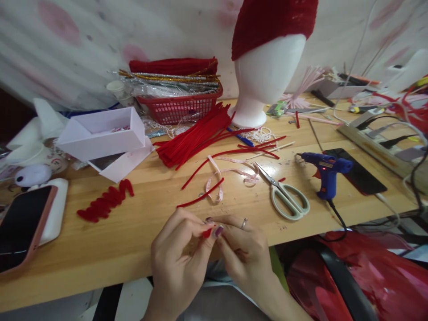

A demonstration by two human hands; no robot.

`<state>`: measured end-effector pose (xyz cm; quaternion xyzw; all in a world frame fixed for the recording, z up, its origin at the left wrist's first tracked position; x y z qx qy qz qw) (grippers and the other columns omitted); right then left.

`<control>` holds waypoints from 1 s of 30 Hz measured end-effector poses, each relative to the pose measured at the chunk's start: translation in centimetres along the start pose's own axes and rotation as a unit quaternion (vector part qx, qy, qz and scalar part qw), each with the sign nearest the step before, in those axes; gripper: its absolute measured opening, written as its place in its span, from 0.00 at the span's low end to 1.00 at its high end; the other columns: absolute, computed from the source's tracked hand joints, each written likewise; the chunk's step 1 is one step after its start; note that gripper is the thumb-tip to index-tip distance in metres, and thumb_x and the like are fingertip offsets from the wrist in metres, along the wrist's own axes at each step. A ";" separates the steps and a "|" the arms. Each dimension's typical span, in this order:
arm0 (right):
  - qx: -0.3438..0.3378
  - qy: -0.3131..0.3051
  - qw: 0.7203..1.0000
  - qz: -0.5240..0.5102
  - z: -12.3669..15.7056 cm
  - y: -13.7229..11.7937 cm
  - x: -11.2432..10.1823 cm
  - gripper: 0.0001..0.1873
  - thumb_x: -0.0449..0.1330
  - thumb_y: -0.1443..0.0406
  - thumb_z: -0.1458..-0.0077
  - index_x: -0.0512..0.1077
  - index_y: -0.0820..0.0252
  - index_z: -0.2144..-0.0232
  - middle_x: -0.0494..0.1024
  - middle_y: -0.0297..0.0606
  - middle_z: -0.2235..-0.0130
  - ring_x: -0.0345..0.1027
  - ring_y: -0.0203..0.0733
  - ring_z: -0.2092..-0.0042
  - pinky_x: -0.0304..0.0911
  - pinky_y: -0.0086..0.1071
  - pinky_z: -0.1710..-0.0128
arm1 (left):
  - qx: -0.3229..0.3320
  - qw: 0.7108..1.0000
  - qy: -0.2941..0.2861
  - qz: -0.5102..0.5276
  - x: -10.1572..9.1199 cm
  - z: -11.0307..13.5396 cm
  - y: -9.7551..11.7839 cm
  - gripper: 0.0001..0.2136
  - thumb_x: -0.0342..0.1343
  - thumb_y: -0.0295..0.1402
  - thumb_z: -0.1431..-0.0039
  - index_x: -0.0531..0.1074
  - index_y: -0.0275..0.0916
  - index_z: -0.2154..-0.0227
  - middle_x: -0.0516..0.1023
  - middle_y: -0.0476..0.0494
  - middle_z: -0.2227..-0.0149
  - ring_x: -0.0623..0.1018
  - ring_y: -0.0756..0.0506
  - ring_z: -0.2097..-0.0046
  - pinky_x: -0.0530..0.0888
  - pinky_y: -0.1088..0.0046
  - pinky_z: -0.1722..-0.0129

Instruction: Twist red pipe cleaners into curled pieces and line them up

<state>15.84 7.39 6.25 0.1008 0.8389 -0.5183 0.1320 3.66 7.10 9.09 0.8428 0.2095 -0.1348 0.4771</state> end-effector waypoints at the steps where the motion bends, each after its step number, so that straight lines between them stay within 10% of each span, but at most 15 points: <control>1: -0.004 0.002 1.000 0.001 0.0 0.0 0.0 0.11 0.55 0.74 0.43 0.76 0.61 0.72 0.81 0.43 0.67 0.74 0.40 0.68 0.66 0.30 0.69 | -0.002 1.000 -0.004 0.001 0.1 -0.1 -0.1 0.08 0.59 0.21 0.42 0.70 0.38 0.74 0.70 0.52 0.72 0.72 0.53 0.69 0.69 0.80 0.69; 11: -0.041 -0.075 0.995 0.060 0.1 0.3 0.5 0.14 0.51 0.74 0.42 0.73 0.63 0.75 0.77 0.43 0.71 0.66 0.41 0.69 0.61 0.34 0.69 | 0.113 0.987 -0.081 -0.077 0.6 -0.1 0.1 0.07 0.55 0.27 0.36 0.69 0.37 0.71 0.71 0.49 0.71 0.74 0.52 0.68 0.69 0.77 0.66; 17: -0.081 -0.074 0.989 0.095 0.7 -0.3 1.2 0.12 0.51 0.77 0.46 0.68 0.62 0.77 0.75 0.42 0.71 0.62 0.41 0.68 0.58 0.36 0.67 | 0.177 0.958 -0.022 -0.227 0.3 0.6 2.7 0.14 0.53 0.27 0.35 0.62 0.40 0.78 0.67 0.50 0.79 0.68 0.50 0.77 0.62 0.72 0.76; 23: 0.064 -0.144 0.987 -0.036 0.7 1.9 1.7 0.16 0.52 0.68 0.38 0.70 0.62 0.77 0.71 0.36 0.74 0.62 0.38 0.69 0.58 0.33 0.68 | 0.128 0.982 -0.040 -0.130 -0.3 -0.6 1.2 0.09 0.58 0.28 0.38 0.68 0.38 0.75 0.71 0.51 0.75 0.73 0.52 0.72 0.67 0.76 0.71; 30: 0.353 -0.277 0.803 -0.392 3.8 5.1 5.4 0.13 0.65 0.59 0.46 0.80 0.63 0.75 0.80 0.37 0.74 0.70 0.33 0.73 0.65 0.27 0.70 | 0.014 0.988 -0.141 0.061 0.8 -1.5 -2.2 0.11 0.56 0.34 0.37 0.69 0.39 0.76 0.71 0.50 0.73 0.73 0.50 0.69 0.69 0.75 0.69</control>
Point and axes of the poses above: each hand's wrist, its own z-axis away from the middle knuckle, its own x-axis out of the palm, y = z × x, the point moved 10 cm from there along -z, towards the middle knuckle
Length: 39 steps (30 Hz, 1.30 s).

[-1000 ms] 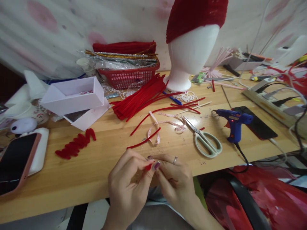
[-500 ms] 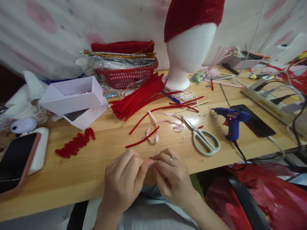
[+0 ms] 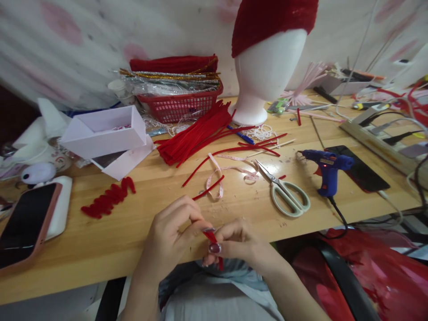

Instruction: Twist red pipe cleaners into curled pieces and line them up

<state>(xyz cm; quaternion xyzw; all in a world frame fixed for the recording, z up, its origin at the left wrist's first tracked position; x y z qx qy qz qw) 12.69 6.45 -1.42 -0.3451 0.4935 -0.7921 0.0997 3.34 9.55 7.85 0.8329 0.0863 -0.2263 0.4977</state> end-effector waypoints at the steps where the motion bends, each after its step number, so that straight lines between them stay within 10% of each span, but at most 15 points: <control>1: 0.022 -0.019 0.998 -0.047 -0.1 0.4 0.3 0.11 0.66 0.60 0.48 0.80 0.63 0.76 0.80 0.37 0.75 0.70 0.33 0.75 0.65 0.26 0.71 | -0.003 1.000 -0.005 0.017 0.1 -0.1 -0.1 0.12 0.55 0.34 0.37 0.69 0.39 0.76 0.71 0.50 0.73 0.73 0.50 0.69 0.68 0.76 0.69; 12: -0.018 0.001 0.978 -0.206 -1.1 0.7 1.3 0.08 0.55 0.71 0.68 0.73 0.63 0.90 0.67 0.32 0.88 0.59 0.32 0.83 0.55 0.25 0.81 | 0.003 1.000 -0.027 0.011 1.1 -0.7 1.2 0.14 0.51 0.27 0.35 0.62 0.39 0.78 0.66 0.52 0.76 0.68 0.51 0.72 0.64 0.75 0.72; 17: -0.102 0.083 0.991 0.013 -0.2 -1.3 -0.1 0.11 0.56 0.71 0.58 0.67 0.60 0.89 0.66 0.31 0.83 0.59 0.33 0.78 0.53 0.28 0.77 | 0.000 0.998 0.023 -0.067 0.3 -0.5 1.4 0.15 0.53 0.25 0.37 0.59 0.39 0.79 0.63 0.54 0.77 0.66 0.52 0.73 0.63 0.76 0.73; 26: -0.288 0.204 0.849 0.392 2.1 -6.6 1.2 0.19 0.51 0.71 0.44 0.50 0.58 0.84 0.58 0.30 0.79 0.54 0.36 0.73 0.49 0.33 0.70 | -0.042 0.988 0.093 -0.117 -0.5 -0.2 -0.1 0.17 0.50 0.25 0.37 0.54 0.40 0.81 0.59 0.55 0.79 0.63 0.52 0.76 0.61 0.75 0.74; 33: -0.145 0.117 0.970 0.156 0.9 -2.9 0.4 0.19 0.56 0.57 0.38 0.70 0.61 0.77 0.73 0.34 0.73 0.66 0.35 0.70 0.62 0.29 0.68 | -0.135 0.983 0.082 0.094 0.2 0.3 -3.0 0.15 0.52 0.40 0.35 0.66 0.39 0.76 0.68 0.50 0.74 0.70 0.50 0.71 0.68 0.76 0.71; 39: -0.103 0.118 0.985 0.079 0.8 -1.5 -0.4 0.21 0.57 0.51 0.39 0.73 0.61 0.75 0.73 0.33 0.75 0.68 0.35 0.71 0.65 0.28 0.67 | -0.140 0.979 0.040 0.141 2.0 1.3 -2.9 0.05 0.59 0.28 0.41 0.74 0.39 0.73 0.75 0.48 0.71 0.75 0.49 0.67 0.73 0.78 0.67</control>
Point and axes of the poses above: each hand's wrist, its own z-axis away from the middle knuckle, its own x-axis out of the palm, y = z × x, the point moved 10 cm from there along -z, towards the middle knuckle
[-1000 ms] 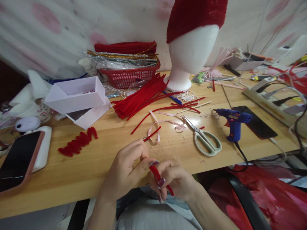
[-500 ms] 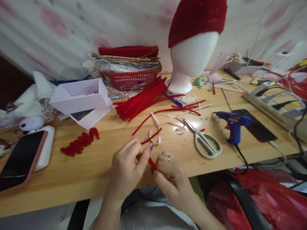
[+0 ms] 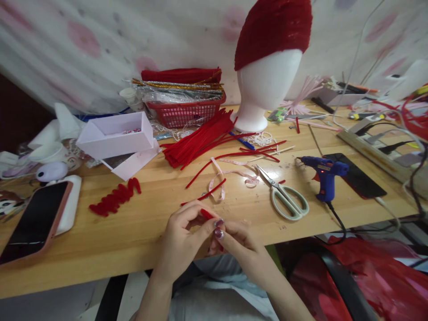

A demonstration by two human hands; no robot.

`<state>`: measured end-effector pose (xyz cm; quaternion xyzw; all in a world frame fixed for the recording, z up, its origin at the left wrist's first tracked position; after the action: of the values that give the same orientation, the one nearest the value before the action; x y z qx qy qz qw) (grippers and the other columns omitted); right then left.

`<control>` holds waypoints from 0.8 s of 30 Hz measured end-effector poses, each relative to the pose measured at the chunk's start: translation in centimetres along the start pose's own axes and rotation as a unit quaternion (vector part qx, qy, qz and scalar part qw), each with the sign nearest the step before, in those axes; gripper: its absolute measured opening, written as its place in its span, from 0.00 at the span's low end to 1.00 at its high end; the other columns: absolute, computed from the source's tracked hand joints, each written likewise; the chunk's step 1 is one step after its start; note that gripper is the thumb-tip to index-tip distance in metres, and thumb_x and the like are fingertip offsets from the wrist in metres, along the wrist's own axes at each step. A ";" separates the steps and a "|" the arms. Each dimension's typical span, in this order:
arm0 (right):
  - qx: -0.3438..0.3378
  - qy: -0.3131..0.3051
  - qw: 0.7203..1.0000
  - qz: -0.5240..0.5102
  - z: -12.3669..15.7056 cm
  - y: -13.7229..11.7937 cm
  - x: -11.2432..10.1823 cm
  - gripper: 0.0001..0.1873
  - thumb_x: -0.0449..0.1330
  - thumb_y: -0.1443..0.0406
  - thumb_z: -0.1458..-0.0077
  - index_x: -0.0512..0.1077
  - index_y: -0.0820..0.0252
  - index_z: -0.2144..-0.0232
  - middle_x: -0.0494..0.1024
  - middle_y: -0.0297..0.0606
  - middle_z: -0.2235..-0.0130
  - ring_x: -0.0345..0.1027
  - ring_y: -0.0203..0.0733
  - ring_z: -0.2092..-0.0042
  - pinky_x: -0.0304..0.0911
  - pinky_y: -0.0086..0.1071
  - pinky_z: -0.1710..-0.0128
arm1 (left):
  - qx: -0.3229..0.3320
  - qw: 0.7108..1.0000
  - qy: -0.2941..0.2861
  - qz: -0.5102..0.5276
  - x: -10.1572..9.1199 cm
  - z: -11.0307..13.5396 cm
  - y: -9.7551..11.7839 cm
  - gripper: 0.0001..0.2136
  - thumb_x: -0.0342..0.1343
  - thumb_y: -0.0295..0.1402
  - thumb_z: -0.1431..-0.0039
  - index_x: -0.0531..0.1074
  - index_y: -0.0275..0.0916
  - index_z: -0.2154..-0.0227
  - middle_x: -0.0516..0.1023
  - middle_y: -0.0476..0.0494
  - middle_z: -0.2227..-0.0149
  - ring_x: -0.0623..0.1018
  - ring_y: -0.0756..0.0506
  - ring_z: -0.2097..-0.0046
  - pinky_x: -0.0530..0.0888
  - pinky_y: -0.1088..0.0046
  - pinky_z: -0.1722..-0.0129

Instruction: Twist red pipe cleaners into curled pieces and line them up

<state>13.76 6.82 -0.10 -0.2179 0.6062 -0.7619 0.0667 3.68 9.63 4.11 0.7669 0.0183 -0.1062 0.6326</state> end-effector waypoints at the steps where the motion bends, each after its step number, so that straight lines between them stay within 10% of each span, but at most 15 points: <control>1: -0.001 -0.004 1.000 0.009 0.0 -0.1 0.0 0.21 0.56 0.52 0.39 0.73 0.61 0.74 0.73 0.33 0.76 0.68 0.35 0.71 0.65 0.28 0.67 | 0.005 1.000 0.006 -0.017 -0.2 0.1 0.1 0.05 0.59 0.27 0.42 0.75 0.39 0.73 0.76 0.48 0.71 0.76 0.49 0.67 0.74 0.77 0.66; 10: -0.018 0.075 0.993 0.090 0.6 -0.4 -0.9 0.24 0.52 0.54 0.40 0.63 0.59 0.83 0.63 0.29 0.84 0.57 0.31 0.81 0.54 0.25 0.80 | 0.146 0.985 -0.022 -0.085 0.8 1.0 4.3 0.06 0.59 0.23 0.41 0.79 0.39 0.69 0.81 0.47 0.69 0.79 0.49 0.66 0.75 0.76 0.66; 24: -0.045 0.090 0.978 0.185 0.9 -1.2 -0.8 0.24 0.54 0.53 0.39 0.60 0.58 0.83 0.63 0.30 0.84 0.57 0.32 0.80 0.52 0.25 0.81 | 0.086 0.985 0.115 -0.096 -1.7 1.4 3.2 0.04 0.61 0.26 0.43 0.77 0.40 0.73 0.79 0.49 0.71 0.78 0.50 0.67 0.75 0.76 0.67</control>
<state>15.06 6.63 1.03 -0.0353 0.6733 -0.7249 0.1412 2.35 7.79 7.27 0.8200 0.1548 -0.0788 0.5454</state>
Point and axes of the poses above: each hand's wrist, its own z-axis away from the middle knuckle, its own x-axis out of the palm, y = z × x, the point moved 10 cm from there along -z, towards the middle knuckle
